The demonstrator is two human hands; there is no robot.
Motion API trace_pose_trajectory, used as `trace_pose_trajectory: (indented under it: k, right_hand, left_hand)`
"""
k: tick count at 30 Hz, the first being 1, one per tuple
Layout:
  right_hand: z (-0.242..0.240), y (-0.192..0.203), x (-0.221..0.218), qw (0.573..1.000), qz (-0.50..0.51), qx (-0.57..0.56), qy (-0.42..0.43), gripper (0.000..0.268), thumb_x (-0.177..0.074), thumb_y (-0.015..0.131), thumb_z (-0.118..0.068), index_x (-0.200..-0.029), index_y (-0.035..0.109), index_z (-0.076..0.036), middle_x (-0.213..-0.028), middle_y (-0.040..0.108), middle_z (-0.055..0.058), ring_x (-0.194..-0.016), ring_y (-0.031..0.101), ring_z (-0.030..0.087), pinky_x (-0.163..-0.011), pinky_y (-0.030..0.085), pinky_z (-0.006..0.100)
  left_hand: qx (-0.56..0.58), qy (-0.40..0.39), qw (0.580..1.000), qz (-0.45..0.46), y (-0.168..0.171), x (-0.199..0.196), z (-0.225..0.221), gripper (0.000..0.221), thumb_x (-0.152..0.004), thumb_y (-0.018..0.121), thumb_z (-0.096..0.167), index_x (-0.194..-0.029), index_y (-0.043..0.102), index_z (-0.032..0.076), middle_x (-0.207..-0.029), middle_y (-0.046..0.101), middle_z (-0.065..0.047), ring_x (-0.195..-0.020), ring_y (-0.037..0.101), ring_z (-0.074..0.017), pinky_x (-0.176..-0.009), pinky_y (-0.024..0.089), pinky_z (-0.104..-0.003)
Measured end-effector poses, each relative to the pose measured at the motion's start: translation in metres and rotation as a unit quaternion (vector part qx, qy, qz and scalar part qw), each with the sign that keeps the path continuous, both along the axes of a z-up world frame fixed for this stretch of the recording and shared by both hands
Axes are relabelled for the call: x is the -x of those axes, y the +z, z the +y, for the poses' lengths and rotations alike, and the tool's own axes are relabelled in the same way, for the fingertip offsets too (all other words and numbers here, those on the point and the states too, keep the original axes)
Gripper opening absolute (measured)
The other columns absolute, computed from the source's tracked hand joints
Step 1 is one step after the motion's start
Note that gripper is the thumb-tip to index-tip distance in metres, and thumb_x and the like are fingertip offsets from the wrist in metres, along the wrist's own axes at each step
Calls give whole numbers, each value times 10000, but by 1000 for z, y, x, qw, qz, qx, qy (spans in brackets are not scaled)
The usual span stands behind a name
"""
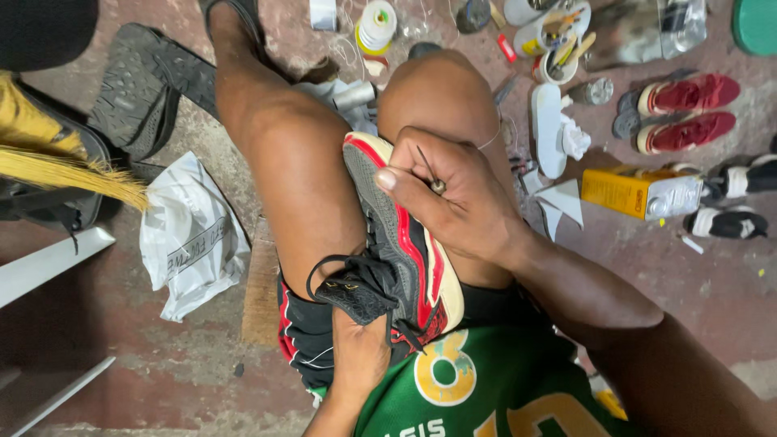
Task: The person stitches the sole of a sneaker using a needle and thread, pulling the thread through the shoe's side while holding the shoe on their lap.
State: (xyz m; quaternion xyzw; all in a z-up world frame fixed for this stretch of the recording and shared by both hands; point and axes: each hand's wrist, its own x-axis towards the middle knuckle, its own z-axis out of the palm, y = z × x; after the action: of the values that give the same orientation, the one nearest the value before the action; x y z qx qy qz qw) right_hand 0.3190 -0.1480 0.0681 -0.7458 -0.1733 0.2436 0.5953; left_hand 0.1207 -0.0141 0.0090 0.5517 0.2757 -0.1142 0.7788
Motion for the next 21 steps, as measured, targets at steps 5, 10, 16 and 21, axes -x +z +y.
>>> trace_pose_trajectory:
  k: [5,10,16,21]
  right_hand:
    - [-23,14,-9,992,109,-55,-15,154,-1080,548,-190,-1046,548,-39,-880,668,45,-591,522,43,-527,443,209]
    - [-74,13,-12,950,149,-222,-161,408,-1129,415,-384,-1147,564,-5,-1184,644,142,-779,636,130,-585,511,233]
    - [-112,-7,14,973,84,-52,-210,380,-1084,483,-233,-1331,558,45,-1125,580,147,-896,627,149,-702,528,270]
    - [-114,7,45,980,-57,134,-134,363,-1023,628,-33,-1380,635,29,-1039,745,93,-882,709,138,-856,595,313]
  left_hand:
    - [-49,-96,994,-25,-14,8,14,209,-938,544,3,-1094,678,-35,-1076,728,-82,-1021,652,-177,-922,514,-327]
    - [212,44,974,63,-50,12,5,268,-971,554,38,-1207,664,-27,-1200,717,-110,-1108,657,-226,-981,510,-386]
    - [135,36,976,165,-83,-7,5,263,-973,553,40,-1203,664,-27,-1192,716,-109,-1098,658,-221,-973,512,-380]
    - [98,29,969,224,-88,5,12,260,-976,552,42,-1199,665,-26,-1185,715,-108,-1090,659,-216,-967,514,-375]
